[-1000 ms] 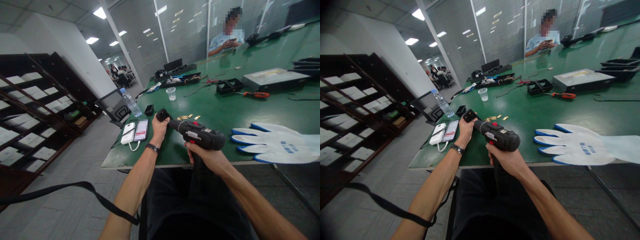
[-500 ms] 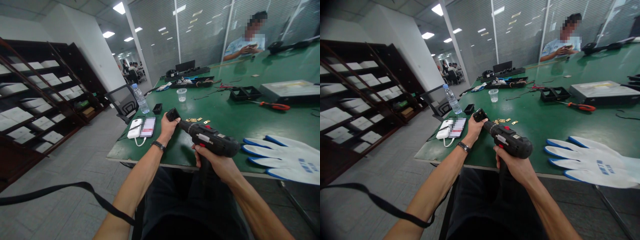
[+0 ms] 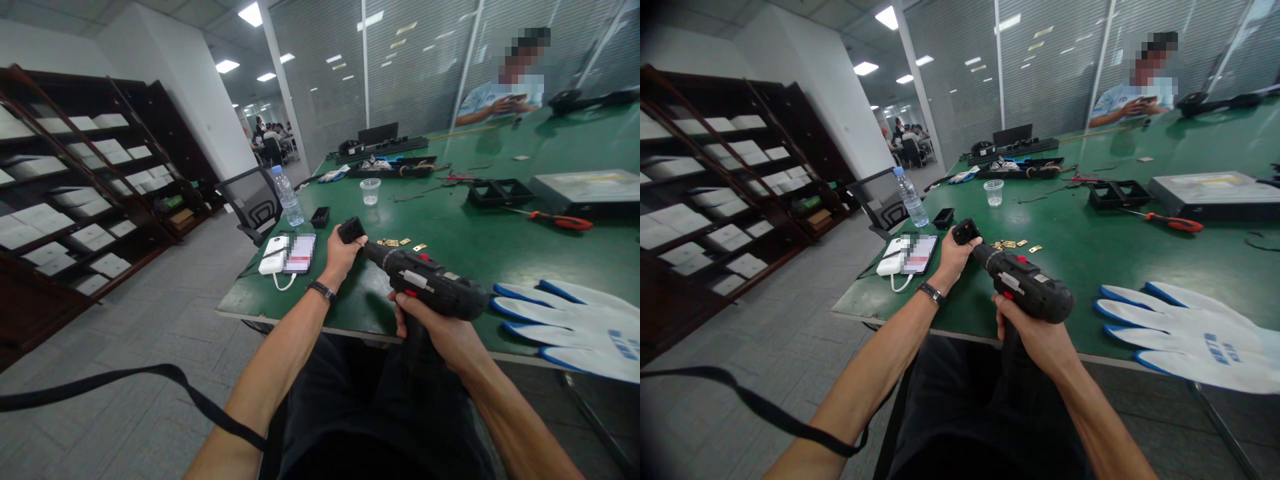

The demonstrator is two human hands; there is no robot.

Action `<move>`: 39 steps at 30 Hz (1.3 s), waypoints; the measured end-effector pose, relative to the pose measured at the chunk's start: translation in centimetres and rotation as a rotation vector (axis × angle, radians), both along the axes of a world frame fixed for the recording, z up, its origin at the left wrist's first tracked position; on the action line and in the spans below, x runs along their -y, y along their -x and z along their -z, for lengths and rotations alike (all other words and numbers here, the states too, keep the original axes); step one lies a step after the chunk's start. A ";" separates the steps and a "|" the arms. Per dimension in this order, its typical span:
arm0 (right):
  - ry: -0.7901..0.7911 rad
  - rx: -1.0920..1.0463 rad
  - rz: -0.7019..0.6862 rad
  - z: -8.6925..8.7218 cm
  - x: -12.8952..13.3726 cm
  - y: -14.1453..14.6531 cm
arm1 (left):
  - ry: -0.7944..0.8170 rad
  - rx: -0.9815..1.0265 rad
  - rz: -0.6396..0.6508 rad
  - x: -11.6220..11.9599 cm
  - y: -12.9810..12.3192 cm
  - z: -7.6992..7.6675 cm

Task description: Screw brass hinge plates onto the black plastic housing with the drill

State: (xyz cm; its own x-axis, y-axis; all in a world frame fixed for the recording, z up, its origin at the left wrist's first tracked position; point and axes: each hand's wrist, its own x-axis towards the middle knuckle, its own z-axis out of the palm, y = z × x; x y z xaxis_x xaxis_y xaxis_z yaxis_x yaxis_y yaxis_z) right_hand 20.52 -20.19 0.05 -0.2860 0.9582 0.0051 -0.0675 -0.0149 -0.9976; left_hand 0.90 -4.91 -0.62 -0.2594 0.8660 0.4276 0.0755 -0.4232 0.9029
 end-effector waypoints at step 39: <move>-0.039 0.024 -0.012 0.2 -0.1 -0.2 | 0.031 0.015 -0.020 -0.5 0.1 0.3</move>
